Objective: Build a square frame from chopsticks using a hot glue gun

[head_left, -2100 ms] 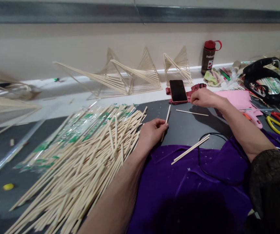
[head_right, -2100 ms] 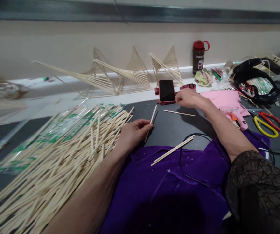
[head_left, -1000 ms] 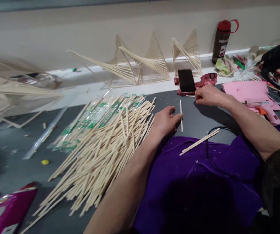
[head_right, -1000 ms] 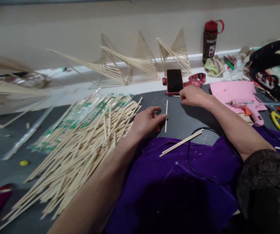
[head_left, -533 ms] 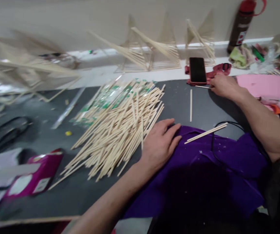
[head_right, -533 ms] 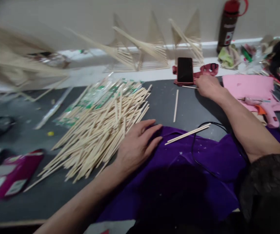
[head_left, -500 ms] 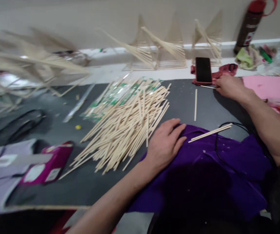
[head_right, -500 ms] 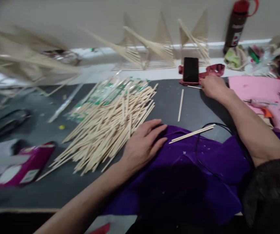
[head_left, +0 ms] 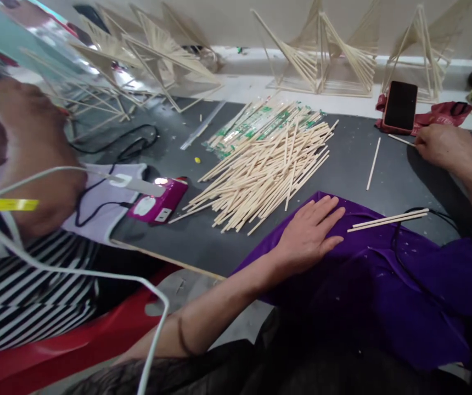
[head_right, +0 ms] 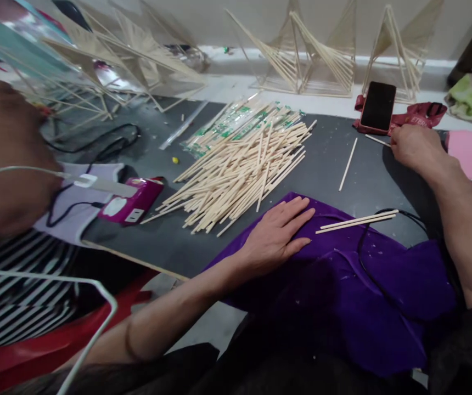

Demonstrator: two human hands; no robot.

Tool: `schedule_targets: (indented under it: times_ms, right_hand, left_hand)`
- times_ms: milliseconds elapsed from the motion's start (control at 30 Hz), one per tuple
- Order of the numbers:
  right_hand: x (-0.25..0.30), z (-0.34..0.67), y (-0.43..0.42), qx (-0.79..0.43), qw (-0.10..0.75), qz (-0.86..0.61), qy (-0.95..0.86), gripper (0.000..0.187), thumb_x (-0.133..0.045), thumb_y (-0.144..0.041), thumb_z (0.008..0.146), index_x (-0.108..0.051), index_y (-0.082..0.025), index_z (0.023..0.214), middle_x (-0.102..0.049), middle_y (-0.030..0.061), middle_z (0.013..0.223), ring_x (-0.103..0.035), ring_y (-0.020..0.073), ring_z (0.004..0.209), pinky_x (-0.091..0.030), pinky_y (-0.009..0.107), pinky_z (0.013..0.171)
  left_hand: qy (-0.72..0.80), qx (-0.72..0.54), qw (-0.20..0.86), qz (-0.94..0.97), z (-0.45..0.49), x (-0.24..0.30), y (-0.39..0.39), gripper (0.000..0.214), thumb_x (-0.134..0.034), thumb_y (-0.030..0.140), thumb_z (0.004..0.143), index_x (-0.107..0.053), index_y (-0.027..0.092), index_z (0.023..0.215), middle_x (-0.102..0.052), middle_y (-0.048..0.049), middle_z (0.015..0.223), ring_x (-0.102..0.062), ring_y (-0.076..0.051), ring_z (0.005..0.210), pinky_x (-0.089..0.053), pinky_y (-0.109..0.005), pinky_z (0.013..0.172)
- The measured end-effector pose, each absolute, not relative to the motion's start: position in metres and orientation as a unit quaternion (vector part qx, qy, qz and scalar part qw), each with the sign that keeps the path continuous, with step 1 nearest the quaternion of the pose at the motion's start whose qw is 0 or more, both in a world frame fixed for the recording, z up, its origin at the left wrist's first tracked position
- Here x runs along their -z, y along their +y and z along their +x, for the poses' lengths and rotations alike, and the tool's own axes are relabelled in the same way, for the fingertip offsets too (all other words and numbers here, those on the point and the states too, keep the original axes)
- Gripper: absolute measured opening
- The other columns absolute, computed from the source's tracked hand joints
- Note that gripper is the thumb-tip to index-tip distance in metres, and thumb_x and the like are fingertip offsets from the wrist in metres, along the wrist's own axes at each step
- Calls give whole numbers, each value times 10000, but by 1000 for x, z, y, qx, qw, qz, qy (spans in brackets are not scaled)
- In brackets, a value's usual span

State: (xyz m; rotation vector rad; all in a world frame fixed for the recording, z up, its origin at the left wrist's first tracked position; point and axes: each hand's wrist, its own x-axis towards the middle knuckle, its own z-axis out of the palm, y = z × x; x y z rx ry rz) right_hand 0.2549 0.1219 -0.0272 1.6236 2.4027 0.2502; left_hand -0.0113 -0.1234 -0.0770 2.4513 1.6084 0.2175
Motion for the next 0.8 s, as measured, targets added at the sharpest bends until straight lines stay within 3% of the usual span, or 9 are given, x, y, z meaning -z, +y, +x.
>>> schedule_targets:
  times_ms: [200,367,467,567,667,800]
  right_hand:
    - [19,248,116,-57,103,549,828,365,-493,-132,935,-710,-93,1225,-729,236,1213,-687,340,1121,-528,405,815]
    - [15,241,115,-53,96,532,840,380,-483,-80,939,-688,-42,1256,-690,270,1288,-644,341,1239,-519,462,973]
    - [15,239,114,-45,83,530,843,400,-470,-55,929,-683,-40,1267,-678,277,1310,-631,336,1268,-508,456,991]
    - [17,239,113,-34,71,531,844,385,-481,-50,921,-699,-31,1237,-681,288,1300,-639,335,1260,-509,454,984]
    - [19,240,114,-36,62,531,844,371,-491,-52,920,-700,-27,1225,-692,279,1282,-649,332,1243,-515,453,978]
    - [21,241,116,-40,55,524,849,343,-508,-61,921,-705,-18,1198,-698,283,1264,-660,349,1226,-527,465,964]
  left_hand:
    - [536,-109,61,835,-22,83,-127,554,-465,466,1025,-540,177,1492,-505,-162,1578,-452,-313,1477,-378,-511,1212]
    - [512,-176,48,840,-27,76,-124,550,-552,402,998,-484,242,1520,-556,-138,1535,-504,-331,1435,-436,-540,1167]
    - [507,-229,30,830,-14,62,-132,490,-599,315,982,-525,278,1465,-633,-111,1438,-577,-311,1357,-489,-517,1119]
    - [400,-283,78,868,10,51,-149,322,-624,283,980,-622,256,1301,-737,-59,1181,-695,-195,1085,-580,-335,933]
    - [264,-237,119,927,35,50,-165,286,-603,179,961,-664,206,1239,-742,-62,1130,-674,-182,1036,-554,-321,889]
    - [234,-220,124,939,44,58,-177,237,-564,133,956,-707,182,1139,-734,-69,1087,-644,-189,970,-505,-341,846]
